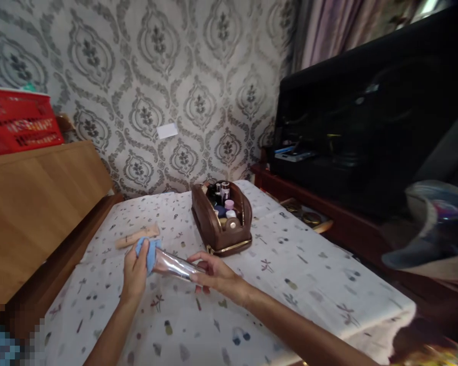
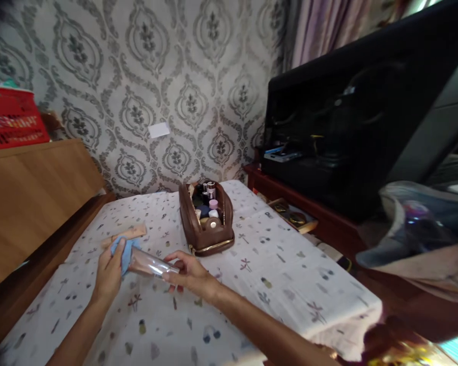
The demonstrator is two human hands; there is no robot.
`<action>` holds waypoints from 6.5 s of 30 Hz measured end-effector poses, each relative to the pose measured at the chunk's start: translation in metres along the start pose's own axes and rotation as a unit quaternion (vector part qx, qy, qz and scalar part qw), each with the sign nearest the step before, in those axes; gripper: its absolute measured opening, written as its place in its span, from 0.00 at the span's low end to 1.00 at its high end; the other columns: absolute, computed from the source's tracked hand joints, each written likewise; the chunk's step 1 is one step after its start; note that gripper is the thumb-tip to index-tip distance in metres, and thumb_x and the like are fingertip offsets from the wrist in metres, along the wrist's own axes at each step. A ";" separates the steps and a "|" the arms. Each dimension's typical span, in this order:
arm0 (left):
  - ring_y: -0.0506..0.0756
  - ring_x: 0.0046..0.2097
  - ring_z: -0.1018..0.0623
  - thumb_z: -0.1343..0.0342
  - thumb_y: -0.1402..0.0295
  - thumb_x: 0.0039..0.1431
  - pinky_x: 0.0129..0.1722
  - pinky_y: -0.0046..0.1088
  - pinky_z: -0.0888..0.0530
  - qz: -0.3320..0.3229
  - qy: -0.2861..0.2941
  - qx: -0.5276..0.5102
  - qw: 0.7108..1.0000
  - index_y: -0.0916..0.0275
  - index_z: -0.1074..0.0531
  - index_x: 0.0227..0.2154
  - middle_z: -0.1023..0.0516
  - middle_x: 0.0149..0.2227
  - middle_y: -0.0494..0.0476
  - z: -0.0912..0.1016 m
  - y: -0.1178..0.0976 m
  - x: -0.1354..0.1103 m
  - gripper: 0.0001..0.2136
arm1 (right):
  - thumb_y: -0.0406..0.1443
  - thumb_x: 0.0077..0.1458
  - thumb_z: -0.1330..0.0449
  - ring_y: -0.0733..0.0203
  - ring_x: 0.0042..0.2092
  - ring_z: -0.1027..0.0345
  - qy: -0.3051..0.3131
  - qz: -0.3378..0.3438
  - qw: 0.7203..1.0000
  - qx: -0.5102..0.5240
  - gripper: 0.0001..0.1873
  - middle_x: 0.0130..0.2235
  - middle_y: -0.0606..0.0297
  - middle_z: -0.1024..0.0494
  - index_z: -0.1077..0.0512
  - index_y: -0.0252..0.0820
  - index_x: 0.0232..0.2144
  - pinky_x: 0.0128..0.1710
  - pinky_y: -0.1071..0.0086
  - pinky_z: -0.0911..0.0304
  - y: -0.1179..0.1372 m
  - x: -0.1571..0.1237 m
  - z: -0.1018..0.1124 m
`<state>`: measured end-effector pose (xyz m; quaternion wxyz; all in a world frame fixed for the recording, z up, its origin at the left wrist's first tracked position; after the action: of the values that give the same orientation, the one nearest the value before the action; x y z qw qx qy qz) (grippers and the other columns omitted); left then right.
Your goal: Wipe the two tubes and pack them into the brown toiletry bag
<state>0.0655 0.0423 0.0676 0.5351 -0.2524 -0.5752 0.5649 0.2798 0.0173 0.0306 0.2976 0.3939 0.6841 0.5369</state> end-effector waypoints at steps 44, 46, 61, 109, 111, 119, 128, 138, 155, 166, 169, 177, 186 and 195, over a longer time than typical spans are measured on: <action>0.59 0.47 0.25 0.53 0.66 0.66 0.41 0.32 0.28 -0.408 0.428 0.443 0.674 0.57 0.22 0.40 0.21 0.42 0.59 -0.184 -0.128 0.043 0.13 | 0.46 0.49 0.35 0.60 0.31 0.27 -0.286 0.043 0.947 -0.141 0.17 0.30 0.64 0.24 0.31 0.40 0.33 0.24 0.72 0.39 0.118 -0.048 0.144; 0.59 0.47 0.25 0.54 0.67 0.66 0.40 0.31 0.29 -0.401 0.426 0.450 0.675 0.58 0.23 0.38 0.21 0.41 0.58 -0.183 -0.129 0.041 0.13 | 0.43 0.51 0.36 0.62 0.28 0.28 -0.301 0.034 0.933 -0.194 0.13 0.27 0.64 0.24 0.30 0.39 0.31 0.24 0.73 0.41 0.124 -0.034 0.149; 0.60 0.51 0.27 0.55 0.67 0.67 0.37 0.30 0.29 -0.374 0.400 0.461 0.698 0.60 0.25 0.35 0.23 0.43 0.59 -0.174 -0.124 0.038 0.13 | 0.44 0.54 0.37 0.58 0.37 0.26 -0.266 -0.041 0.808 -0.524 0.17 0.33 0.63 0.20 0.24 0.42 0.44 0.30 0.72 0.44 0.136 0.027 0.128; 0.58 0.47 0.24 0.56 0.63 0.68 0.43 0.32 0.26 -0.367 0.409 0.396 0.736 0.59 0.26 0.47 0.23 0.46 0.59 -0.173 -0.113 0.048 0.15 | 0.36 0.60 0.43 0.60 0.40 0.28 -0.146 -0.041 0.787 -0.599 0.13 0.37 0.63 0.20 0.22 0.41 0.43 0.34 0.73 0.44 0.133 0.046 0.129; 0.58 0.48 0.24 0.56 0.62 0.69 0.43 0.32 0.25 -0.370 0.403 0.388 0.742 0.59 0.26 0.48 0.23 0.47 0.59 -0.172 -0.111 0.049 0.15 | 0.35 0.60 0.44 0.60 0.38 0.28 -0.142 -0.040 0.789 -0.597 0.12 0.34 0.63 0.20 0.21 0.40 0.41 0.33 0.73 0.45 0.133 0.047 0.128; 0.58 0.53 0.24 0.54 0.63 0.68 0.52 0.34 0.28 -0.358 0.378 0.311 0.795 0.59 0.28 0.51 0.23 0.52 0.58 -0.169 -0.107 0.050 0.15 | 0.31 0.60 0.45 0.63 0.31 0.28 -0.170 0.004 0.810 -0.561 0.14 0.30 0.64 0.20 0.20 0.37 0.41 0.30 0.75 0.42 0.136 0.043 0.130; 0.57 0.51 0.23 0.53 0.61 0.67 0.49 0.31 0.28 -0.299 0.255 0.223 0.892 0.60 0.27 0.48 0.22 0.50 0.58 -0.124 -0.092 0.053 0.14 | 0.31 0.58 0.45 0.64 0.27 0.31 -0.243 0.113 0.828 -0.493 0.14 0.26 0.66 0.22 0.20 0.36 0.40 0.30 0.73 0.40 0.122 0.024 0.139; 0.60 0.46 0.21 0.52 0.53 0.63 0.45 0.34 0.27 -0.172 0.201 0.256 0.930 0.60 0.24 0.40 0.19 0.43 0.58 -0.048 -0.007 0.060 0.18 | 0.29 0.63 0.50 0.55 0.52 0.27 -0.169 0.023 0.724 -0.669 0.18 0.50 0.53 0.20 0.24 0.37 0.49 0.46 0.71 0.39 0.138 0.080 0.127; 0.62 0.53 0.25 0.61 0.67 0.64 0.55 0.40 0.30 -0.077 0.021 0.510 0.857 0.69 0.29 0.50 0.23 0.51 0.69 0.076 0.087 0.115 0.20 | 0.27 0.60 0.51 0.51 0.47 0.23 -0.109 0.017 0.689 -0.717 0.18 0.43 0.50 0.17 0.21 0.34 0.42 0.42 0.69 0.36 0.125 0.124 0.130; 0.60 0.43 0.22 0.53 0.63 0.61 0.41 0.32 0.29 -0.018 0.177 0.543 0.821 0.60 0.25 0.31 0.19 0.36 0.60 0.061 0.091 0.149 0.12 | 0.36 0.63 0.47 0.54 0.43 0.24 -0.255 0.330 0.752 -0.510 0.14 0.43 0.57 0.18 0.24 0.42 0.45 0.42 0.64 0.30 0.129 0.033 0.068; 0.57 0.34 0.24 0.57 0.54 0.64 0.36 0.29 0.30 -0.036 0.210 0.516 0.830 0.60 0.28 0.26 0.23 0.28 0.55 0.061 0.073 0.146 0.20 | 0.35 0.64 0.48 0.56 0.43 0.23 -0.177 0.328 0.792 -0.484 0.13 0.42 0.57 0.18 0.24 0.42 0.44 0.43 0.64 0.29 0.101 0.026 0.045; 0.59 0.44 0.22 0.55 0.59 0.65 0.42 0.31 0.29 -0.074 0.245 0.447 0.857 0.59 0.25 0.43 0.20 0.43 0.59 0.003 0.067 0.086 0.16 | 0.33 0.63 0.50 0.52 0.49 0.25 -0.054 0.176 0.864 -0.468 0.16 0.48 0.52 0.20 0.26 0.39 0.48 0.49 0.59 0.30 0.005 0.064 0.002; 0.57 0.48 0.23 0.58 0.65 0.69 0.49 0.33 0.27 -0.122 0.193 0.346 0.910 0.59 0.28 0.49 0.21 0.45 0.58 0.006 0.040 0.023 0.16 | 0.45 0.66 0.51 0.46 0.60 0.35 -0.091 0.131 0.891 -0.425 0.28 0.59 0.46 0.30 0.42 0.39 0.64 0.59 0.49 0.38 -0.044 0.075 -0.013; 0.69 0.51 0.26 0.59 0.68 0.67 0.41 0.44 0.26 0.072 0.024 0.662 0.745 0.65 0.27 0.52 0.27 0.49 0.73 0.165 0.104 0.041 0.19 | 0.44 0.62 0.45 0.43 0.62 0.39 -0.059 0.158 0.855 -0.491 0.28 0.59 0.45 0.31 0.39 0.37 0.60 0.61 0.47 0.40 -0.051 0.057 -0.025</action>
<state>-0.1280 0.0405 0.0200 0.5389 0.1111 -0.0236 0.8347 0.2186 0.0478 -0.0120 0.4034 0.3304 0.2419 0.8183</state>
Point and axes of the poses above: each hand's wrist, its own x-axis towards the middle knuckle, its own z-axis out of the back of the hand, y = z × x, the point moved 4 cm from there along x, towards the middle knuckle
